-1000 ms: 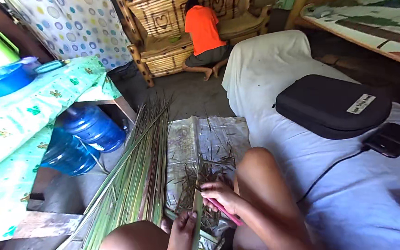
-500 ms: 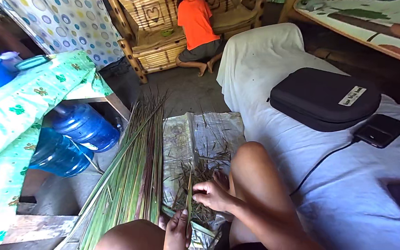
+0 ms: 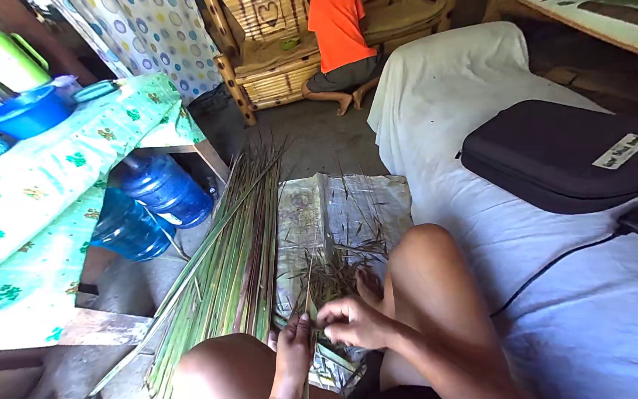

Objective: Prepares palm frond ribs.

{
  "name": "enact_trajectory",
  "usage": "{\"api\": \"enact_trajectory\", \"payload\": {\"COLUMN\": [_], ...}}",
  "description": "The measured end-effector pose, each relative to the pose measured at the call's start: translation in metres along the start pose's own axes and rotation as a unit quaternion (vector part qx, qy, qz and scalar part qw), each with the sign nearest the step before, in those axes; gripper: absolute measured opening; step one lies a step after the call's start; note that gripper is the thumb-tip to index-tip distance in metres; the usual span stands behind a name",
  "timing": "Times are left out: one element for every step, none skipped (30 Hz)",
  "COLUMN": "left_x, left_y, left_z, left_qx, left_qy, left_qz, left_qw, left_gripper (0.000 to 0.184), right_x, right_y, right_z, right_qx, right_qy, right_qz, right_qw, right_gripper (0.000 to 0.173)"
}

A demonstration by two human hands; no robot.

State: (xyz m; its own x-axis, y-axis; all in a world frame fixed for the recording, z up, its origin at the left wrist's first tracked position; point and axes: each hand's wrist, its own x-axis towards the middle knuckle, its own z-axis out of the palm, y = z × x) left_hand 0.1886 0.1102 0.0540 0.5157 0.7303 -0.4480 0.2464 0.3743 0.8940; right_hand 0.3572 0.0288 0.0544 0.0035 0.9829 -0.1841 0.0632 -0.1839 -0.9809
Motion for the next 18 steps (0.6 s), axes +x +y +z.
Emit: {"api": "enact_trajectory", "payload": {"left_x": [0.003, 0.004, 0.003, 0.003, 0.002, 0.001, 0.000, -0.001, -0.003, -0.005, -0.007, -0.010, -0.012, -0.014, -0.016, -0.017, -0.017, -0.017], "left_y": [0.005, 0.009, 0.011, 0.012, 0.011, 0.009, 0.007, 0.006, 0.006, 0.005, 0.005, 0.004, 0.003, 0.002, 0.000, -0.003, -0.005, -0.007], "left_z": [0.001, 0.002, 0.004, 0.006, 0.008, 0.009, 0.010, 0.010, 0.011, 0.012, 0.012, 0.012, 0.012, 0.011, 0.011, 0.010, 0.010, 0.010], "left_qx": [0.006, 0.010, 0.010, 0.007, -0.001, -0.010, -0.022, -0.034, -0.047, -0.057, -0.064, -0.068, -0.073, -0.080, -0.087, -0.092, -0.095, -0.096], "left_qy": [0.011, 0.016, 0.017, 0.014, 0.011, 0.006, 0.003, -0.001, -0.007, -0.015, -0.025, -0.038, -0.052, -0.068, -0.080, -0.087, -0.091, -0.089], "left_qz": [0.004, 0.006, 0.008, 0.011, 0.012, 0.010, 0.005, -0.004, -0.014, -0.024, -0.034, -0.041, -0.044, -0.047, -0.048, -0.048, -0.047, -0.045], "left_qw": [1.000, 1.000, 1.000, 1.000, 1.000, 1.000, 1.000, 0.999, 0.999, 0.998, 0.997, 0.996, 0.995, 0.993, 0.992, 0.991, 0.990, 0.990], "left_gripper": [0.032, 0.032, 0.031, 0.032, 0.033, 0.033, 0.032, 0.032, 0.032, 0.032, 0.032, 0.032, 0.032, 0.032, 0.032, 0.033, 0.033, 0.033], "right_x": [-0.001, -0.001, -0.001, 0.001, 0.003, 0.005, 0.006, 0.007, 0.008, 0.008, 0.009, 0.010, 0.012, 0.014, 0.016, 0.016, 0.016, 0.014], "right_y": [0.001, 0.002, 0.003, 0.005, 0.007, 0.008, 0.009, 0.010, 0.011, 0.011, 0.011, 0.012, 0.013, 0.015, 0.015, 0.016, 0.015, 0.013], "right_z": [0.005, 0.008, 0.009, 0.009, 0.007, 0.005, 0.004, 0.003, 0.002, 0.000, -0.001, -0.003, -0.006, -0.010, -0.013, -0.016, -0.018, -0.019], "right_qx": [0.005, 0.015, 0.021, 0.024, 0.024, 0.025, 0.026, 0.027, 0.027, 0.028, 0.028, 0.028, 0.028, 0.030, 0.036, 0.048, 0.065, 0.085], "right_qy": [-0.018, -0.021, -0.012, 0.003, 0.017, 0.027, 0.033, 0.039, 0.048, 0.060, 0.075, 0.091, 0.107, 0.119, 0.133, 0.143, 0.142, 0.129], "right_qz": [-0.014, -0.024, -0.030, -0.035, -0.036, -0.036, -0.035, -0.035, -0.039, -0.043, -0.045, -0.044, -0.043, -0.039, -0.037, -0.035, -0.031, -0.022], "right_qw": [1.000, 0.999, 0.999, 0.999, 0.999, 0.999, 0.998, 0.998, 0.998, 0.997, 0.996, 0.995, 0.993, 0.992, 0.990, 0.988, 0.987, 0.988], "right_gripper": [0.030, 0.031, 0.031, 0.031, 0.032, 0.034, 0.036, 0.038, 0.039, 0.038, 0.037, 0.036, 0.035, 0.034, 0.033, 0.033, 0.033, 0.034]}}
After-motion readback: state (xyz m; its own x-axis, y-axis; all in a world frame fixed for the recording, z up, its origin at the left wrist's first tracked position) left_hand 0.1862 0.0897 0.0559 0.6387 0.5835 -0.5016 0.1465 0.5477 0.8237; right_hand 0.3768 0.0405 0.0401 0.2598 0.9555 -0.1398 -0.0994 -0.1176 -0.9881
